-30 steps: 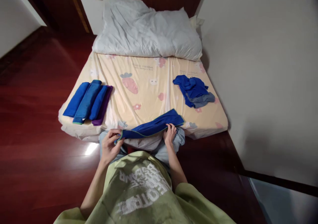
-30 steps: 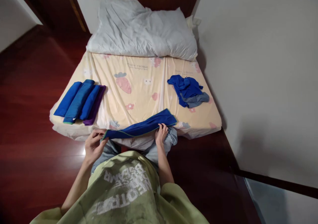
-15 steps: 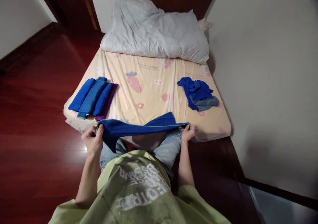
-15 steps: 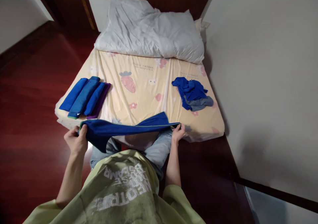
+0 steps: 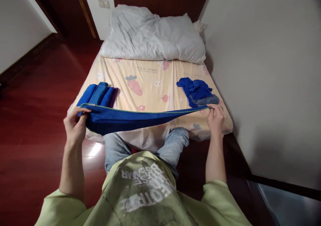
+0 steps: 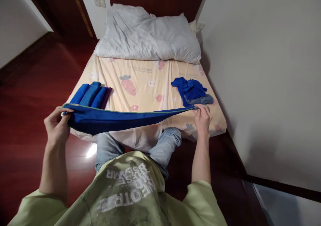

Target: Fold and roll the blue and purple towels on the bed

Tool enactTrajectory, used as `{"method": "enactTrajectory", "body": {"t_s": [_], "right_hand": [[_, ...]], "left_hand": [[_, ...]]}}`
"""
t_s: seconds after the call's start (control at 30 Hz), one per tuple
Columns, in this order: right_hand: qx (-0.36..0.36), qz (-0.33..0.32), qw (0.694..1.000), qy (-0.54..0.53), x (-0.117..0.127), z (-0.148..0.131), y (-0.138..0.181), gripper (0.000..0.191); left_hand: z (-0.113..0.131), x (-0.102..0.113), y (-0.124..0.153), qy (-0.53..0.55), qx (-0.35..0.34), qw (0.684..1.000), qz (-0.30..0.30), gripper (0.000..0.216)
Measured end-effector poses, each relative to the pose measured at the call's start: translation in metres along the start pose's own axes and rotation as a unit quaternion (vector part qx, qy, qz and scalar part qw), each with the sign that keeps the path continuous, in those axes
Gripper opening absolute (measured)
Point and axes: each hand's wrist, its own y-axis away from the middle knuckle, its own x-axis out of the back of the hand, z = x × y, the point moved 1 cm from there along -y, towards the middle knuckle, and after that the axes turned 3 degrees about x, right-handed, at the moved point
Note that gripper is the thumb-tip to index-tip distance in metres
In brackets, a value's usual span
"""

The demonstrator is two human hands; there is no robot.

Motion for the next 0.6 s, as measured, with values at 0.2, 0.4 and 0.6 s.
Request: {"method": "enactTrajectory", "body": {"t_s": [0.2, 0.4, 0.6], "right_hand": [[-0.069, 0.084, 0.993, 0.043, 0.007, 0.005, -0.011, 0.030], [-0.122, 0.069, 0.990, -0.008, 0.024, 0.006, -0.027, 0.043], [-0.164, 0.001, 0.978, -0.132, 0.044, 0.015, -0.037, 0.039]], "left_hand": [[0.025, -0.009, -0.019, 0.058, -0.059, 0.995, 0.059, 0.014], [0.022, -0.016, -0.034, 0.076, -0.041, 0.993, 0.079, 0.023], [0.019, -0.018, -0.041, 0.106, -0.003, 0.994, 0.029, 0.025]]}}
